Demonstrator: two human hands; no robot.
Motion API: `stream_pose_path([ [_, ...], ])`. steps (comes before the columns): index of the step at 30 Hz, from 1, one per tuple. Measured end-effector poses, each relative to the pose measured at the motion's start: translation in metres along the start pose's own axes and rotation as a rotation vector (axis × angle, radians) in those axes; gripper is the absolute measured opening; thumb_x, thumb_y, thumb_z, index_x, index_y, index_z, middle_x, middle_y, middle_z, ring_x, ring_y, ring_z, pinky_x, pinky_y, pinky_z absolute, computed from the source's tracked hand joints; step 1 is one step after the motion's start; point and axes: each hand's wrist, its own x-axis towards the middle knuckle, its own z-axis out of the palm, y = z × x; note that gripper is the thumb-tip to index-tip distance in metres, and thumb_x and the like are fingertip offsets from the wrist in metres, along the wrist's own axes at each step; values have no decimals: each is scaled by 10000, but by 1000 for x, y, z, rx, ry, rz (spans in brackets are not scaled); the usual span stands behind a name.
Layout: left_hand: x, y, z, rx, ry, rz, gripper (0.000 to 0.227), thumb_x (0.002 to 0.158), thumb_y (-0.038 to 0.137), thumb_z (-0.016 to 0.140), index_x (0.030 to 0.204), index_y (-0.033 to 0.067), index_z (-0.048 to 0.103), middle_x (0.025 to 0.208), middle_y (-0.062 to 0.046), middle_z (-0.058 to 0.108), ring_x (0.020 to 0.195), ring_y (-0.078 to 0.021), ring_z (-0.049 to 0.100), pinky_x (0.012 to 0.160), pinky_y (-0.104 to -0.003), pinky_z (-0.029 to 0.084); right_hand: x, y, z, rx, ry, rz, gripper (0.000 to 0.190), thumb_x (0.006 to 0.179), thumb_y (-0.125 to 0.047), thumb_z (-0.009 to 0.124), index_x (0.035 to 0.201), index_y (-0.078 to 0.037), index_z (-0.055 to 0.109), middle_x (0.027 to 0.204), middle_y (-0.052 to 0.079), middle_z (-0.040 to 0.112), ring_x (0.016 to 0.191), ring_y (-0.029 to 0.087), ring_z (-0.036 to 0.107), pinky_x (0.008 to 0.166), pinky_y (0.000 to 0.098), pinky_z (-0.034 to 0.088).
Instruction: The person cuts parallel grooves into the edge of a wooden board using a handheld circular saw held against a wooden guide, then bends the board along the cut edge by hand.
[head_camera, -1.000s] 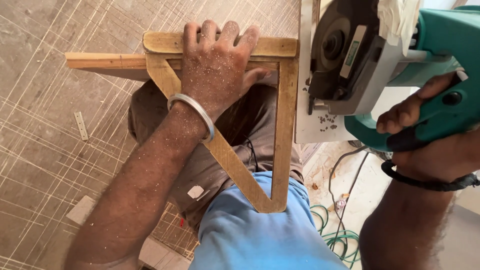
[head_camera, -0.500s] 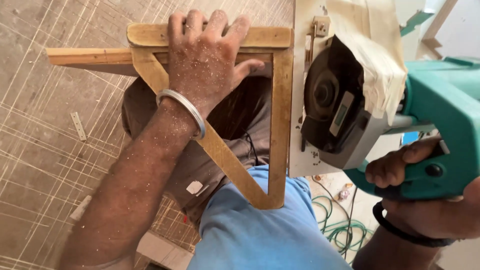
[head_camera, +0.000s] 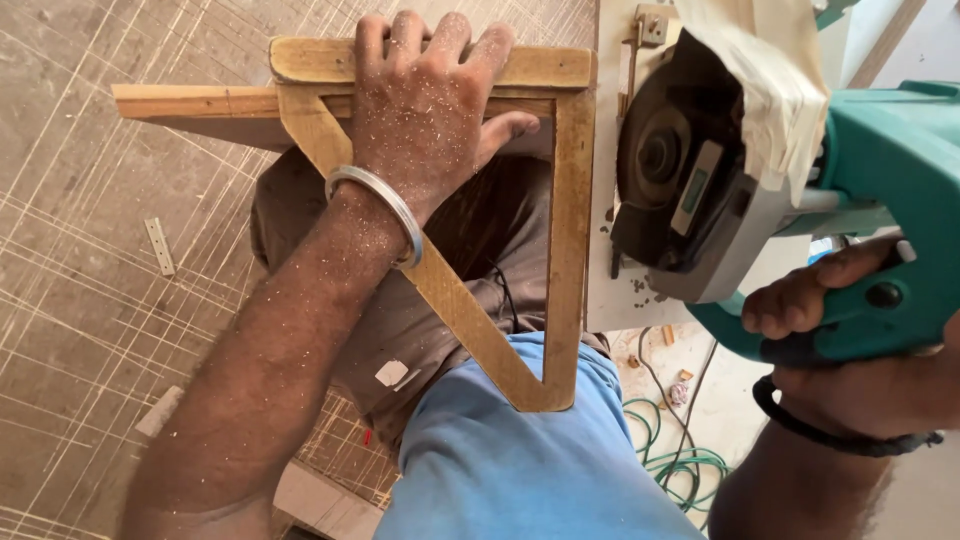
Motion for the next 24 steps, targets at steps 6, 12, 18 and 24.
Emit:
stream_pose_path([
  [6,0,5,-3,6,0,-4,722,853,733,797,1282,161,702,1061,-77,719,1020,-280,639,953,-506,412,10,-5,11,-78,167,-30,610,1183,-597,429,1030,-17,539,787,150,571,691,275,571,753,462,511],
  [12,-3,11,-6,-50,-40,-31,718,852,704,817,1290,148,695,1074,-84,717,1023,-284,632,952,-516,406,22,3,-9,-121,34,-106,634,1145,-663,430,1097,-42,548,836,123,576,723,264,587,760,423,521],
  [18,-7,15,-9,-45,-31,-18,694,851,674,812,1288,149,692,1083,-86,715,1035,-293,633,957,-512,406,39,7,-14,-88,30,-110,587,1149,-635,464,1119,-55,550,853,119,585,739,265,598,753,412,514],
  [24,-10,15,-10,-67,-53,-33,709,849,679,806,1304,148,690,1082,-89,715,1037,-292,634,961,-511,407,47,3,7,-253,40,-161,629,1106,-710,468,1132,-84,526,852,97,567,739,245,585,762,424,517],
])
